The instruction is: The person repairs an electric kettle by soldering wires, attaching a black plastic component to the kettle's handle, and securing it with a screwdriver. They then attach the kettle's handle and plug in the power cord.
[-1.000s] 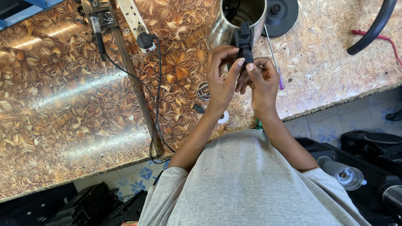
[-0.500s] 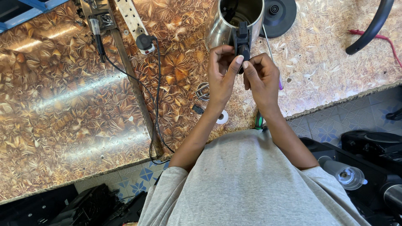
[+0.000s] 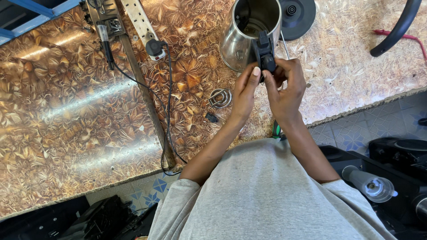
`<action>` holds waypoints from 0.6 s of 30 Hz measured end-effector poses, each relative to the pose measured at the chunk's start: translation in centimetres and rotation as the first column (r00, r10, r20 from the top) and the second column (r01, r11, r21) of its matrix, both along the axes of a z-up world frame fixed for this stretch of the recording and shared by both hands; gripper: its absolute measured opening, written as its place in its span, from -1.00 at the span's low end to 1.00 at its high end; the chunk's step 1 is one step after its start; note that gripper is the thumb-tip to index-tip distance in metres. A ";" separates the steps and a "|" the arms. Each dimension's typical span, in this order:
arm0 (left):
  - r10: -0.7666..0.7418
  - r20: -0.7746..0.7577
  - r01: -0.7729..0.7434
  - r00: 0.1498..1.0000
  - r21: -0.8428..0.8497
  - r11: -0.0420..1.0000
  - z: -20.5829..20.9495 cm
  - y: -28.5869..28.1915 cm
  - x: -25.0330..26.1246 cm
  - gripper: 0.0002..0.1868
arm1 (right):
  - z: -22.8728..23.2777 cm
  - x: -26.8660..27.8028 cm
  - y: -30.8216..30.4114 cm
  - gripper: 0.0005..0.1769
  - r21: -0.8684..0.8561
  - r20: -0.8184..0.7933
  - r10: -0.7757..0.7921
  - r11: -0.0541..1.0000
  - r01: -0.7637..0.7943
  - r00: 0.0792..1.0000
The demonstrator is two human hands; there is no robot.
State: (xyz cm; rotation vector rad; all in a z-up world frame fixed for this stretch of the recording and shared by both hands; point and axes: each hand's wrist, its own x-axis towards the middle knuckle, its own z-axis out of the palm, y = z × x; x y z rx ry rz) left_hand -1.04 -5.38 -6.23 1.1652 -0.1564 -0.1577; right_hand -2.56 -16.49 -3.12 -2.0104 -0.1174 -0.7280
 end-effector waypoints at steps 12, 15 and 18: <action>-0.159 -0.028 0.160 0.987 0.055 0.986 6.7 0.2 2.6 -0.59 | 1.1 -0.9 -1.6 -0.80 0.040 0.021 0.014 0.999 -0.015 1.000; -0.156 -0.048 0.159 0.987 0.055 0.986 6.0 0.0 2.7 -0.61 | 1.2 -0.9 -2.0 -0.71 -0.052 0.014 0.064 0.997 -0.063 0.998; -0.151 -0.069 0.153 0.986 0.026 0.988 5.0 -0.1 2.8 -0.66 | 1.5 -1.1 -1.4 -0.61 -0.112 0.015 0.039 0.993 -0.038 0.999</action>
